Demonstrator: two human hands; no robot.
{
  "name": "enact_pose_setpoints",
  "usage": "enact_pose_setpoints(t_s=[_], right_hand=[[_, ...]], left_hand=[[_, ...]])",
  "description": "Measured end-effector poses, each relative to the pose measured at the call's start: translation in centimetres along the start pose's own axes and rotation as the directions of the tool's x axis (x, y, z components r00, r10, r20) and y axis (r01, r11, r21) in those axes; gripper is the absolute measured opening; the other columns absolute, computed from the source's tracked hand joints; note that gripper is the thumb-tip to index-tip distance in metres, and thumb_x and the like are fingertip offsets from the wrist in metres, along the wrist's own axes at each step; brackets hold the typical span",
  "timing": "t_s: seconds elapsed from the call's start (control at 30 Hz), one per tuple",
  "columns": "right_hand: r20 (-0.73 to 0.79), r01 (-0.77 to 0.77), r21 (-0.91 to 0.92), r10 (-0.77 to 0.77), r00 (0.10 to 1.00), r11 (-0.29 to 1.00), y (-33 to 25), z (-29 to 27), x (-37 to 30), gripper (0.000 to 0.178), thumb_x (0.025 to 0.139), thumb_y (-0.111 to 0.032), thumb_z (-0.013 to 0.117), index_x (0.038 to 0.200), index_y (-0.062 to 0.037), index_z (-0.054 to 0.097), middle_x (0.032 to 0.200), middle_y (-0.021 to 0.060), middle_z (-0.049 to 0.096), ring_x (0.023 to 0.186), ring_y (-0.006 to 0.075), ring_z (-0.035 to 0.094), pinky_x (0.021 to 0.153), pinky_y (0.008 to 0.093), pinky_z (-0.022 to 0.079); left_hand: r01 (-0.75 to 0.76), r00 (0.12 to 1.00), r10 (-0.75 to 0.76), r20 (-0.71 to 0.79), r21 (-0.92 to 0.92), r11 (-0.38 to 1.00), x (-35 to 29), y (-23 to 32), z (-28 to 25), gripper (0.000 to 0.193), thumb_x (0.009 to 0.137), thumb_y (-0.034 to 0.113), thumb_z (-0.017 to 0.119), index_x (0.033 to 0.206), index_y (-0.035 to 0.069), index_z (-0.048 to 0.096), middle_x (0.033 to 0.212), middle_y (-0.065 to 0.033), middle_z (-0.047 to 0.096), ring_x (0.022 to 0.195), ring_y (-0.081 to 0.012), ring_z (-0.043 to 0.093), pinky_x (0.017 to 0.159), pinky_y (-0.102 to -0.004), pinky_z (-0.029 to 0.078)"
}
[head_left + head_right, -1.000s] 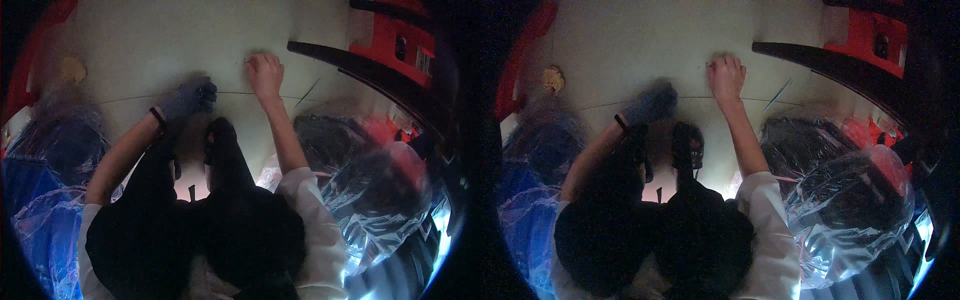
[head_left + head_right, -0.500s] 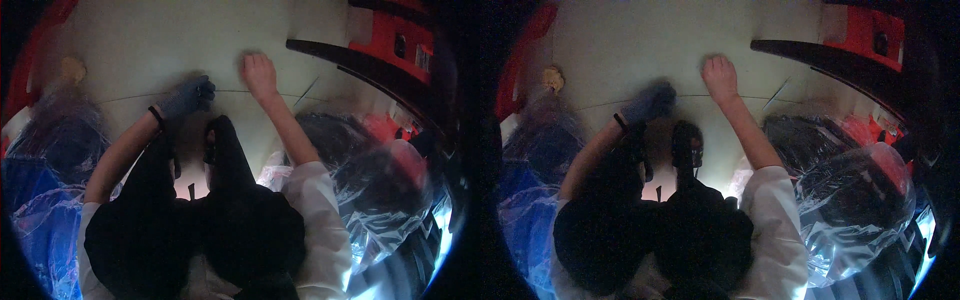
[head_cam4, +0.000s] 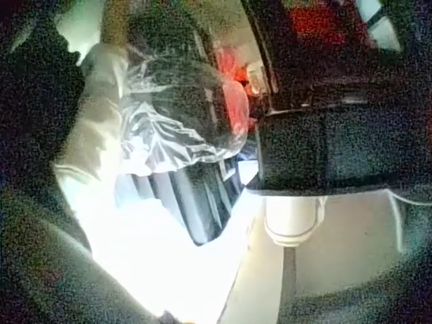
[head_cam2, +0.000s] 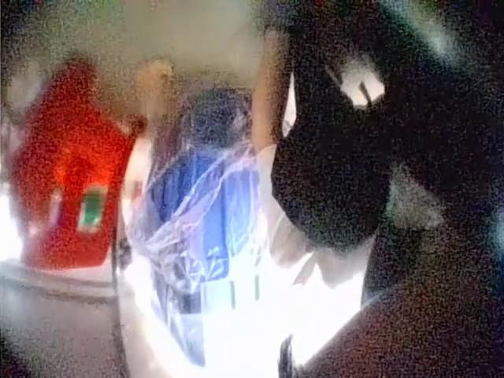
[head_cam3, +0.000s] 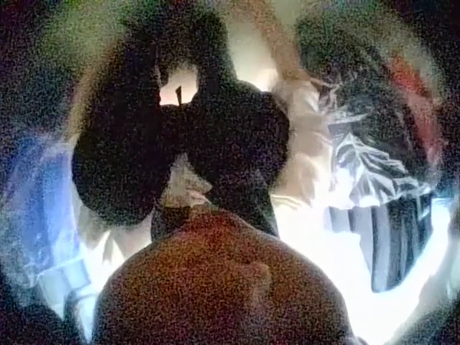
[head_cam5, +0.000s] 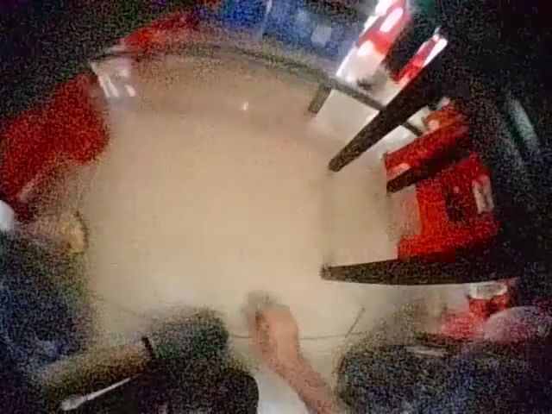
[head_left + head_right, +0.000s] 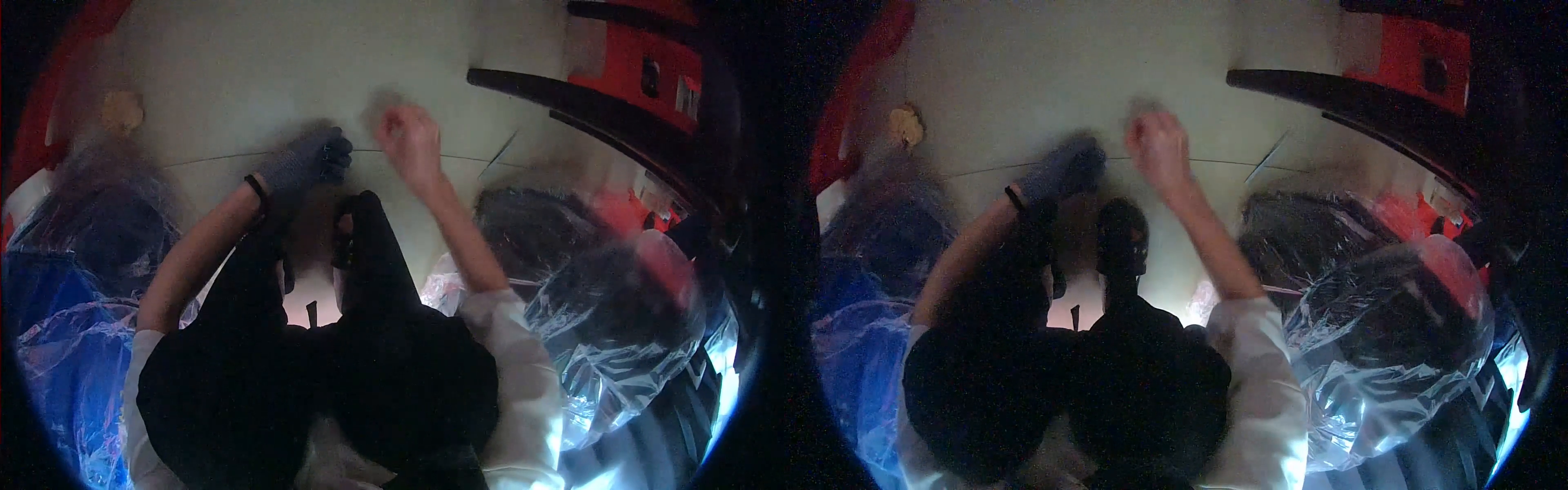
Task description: The person assembles plastic toy parts by hand, joining them with screws using an electric screwdriver at a factory workbench.
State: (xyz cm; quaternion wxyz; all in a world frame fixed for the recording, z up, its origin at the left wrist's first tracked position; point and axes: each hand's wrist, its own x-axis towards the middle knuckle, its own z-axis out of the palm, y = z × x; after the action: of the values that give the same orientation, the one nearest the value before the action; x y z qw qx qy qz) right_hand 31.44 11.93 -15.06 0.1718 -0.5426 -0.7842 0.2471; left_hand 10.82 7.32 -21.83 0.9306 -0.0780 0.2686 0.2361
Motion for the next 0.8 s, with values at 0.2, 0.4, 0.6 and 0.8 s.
enact_pose_setpoints(t_s=[0.2,0.4,0.6,0.8], right_hand=[[0.035,-0.006,0.263,-0.003,0.999,0.965,-6.1,1.6,-2.4,0.012,0.073,-0.007,0.064,0.085,-0.0043,0.062,0.078,0.0114,0.060,0.074,0.0277,0.060,0.066,0.0354,0.048],[-0.192,-0.136,-0.151,0.106,0.976,0.979,2.3,-0.7,0.1,0.012,0.075,-0.011,0.062,0.087,-0.0070,0.064,0.081,0.0085,0.060,0.075,0.0286,0.056,0.068,0.0374,0.045],[-0.062,0.085,-0.442,-0.125,0.990,0.893,5.0,-1.1,0.5,0.014,0.069,-0.015,0.065,0.083,-0.0106,0.064,0.082,0.0044,0.058,0.079,0.0223,0.054,0.072,0.0368,0.039],[-0.014,0.200,-0.527,-0.244,0.970,0.826,5.4,-0.8,0.9,0.014,0.063,-0.015,0.067,0.076,-0.0114,0.062,0.076,0.0036,0.055,0.077,0.0214,0.053,0.071,0.0377,0.038]], left_hand=[[-0.304,0.778,0.483,0.402,0.914,-0.270,0.1,-0.4,1.6,0.028,0.091,0.034,0.048,0.103,0.009,0.053,0.099,-0.0043,0.059,0.088,-0.0135,0.057,0.077,-0.0292,0.048],[-0.020,0.970,0.135,-0.200,0.492,0.870,0.3,-0.5,0.2,0.031,0.092,0.038,0.044,0.093,0.010,0.056,0.085,-0.0019,0.059,0.074,-0.0108,0.054,0.067,-0.0284,0.047],[0.070,0.960,0.030,-0.278,0.343,0.937,-0.6,-0.1,2.4,0.020,0.092,0.034,0.046,0.088,0.016,0.055,0.078,0.0034,0.052,0.070,-0.0087,0.049,0.063,-0.0226,0.044],[0.052,0.955,0.075,-0.288,0.410,0.910,-0.1,-0.1,1.5,0.023,0.091,0.033,0.047,0.088,0.012,0.054,0.076,0.0038,0.053,0.068,-0.0084,0.049,0.064,-0.0232,0.043]])
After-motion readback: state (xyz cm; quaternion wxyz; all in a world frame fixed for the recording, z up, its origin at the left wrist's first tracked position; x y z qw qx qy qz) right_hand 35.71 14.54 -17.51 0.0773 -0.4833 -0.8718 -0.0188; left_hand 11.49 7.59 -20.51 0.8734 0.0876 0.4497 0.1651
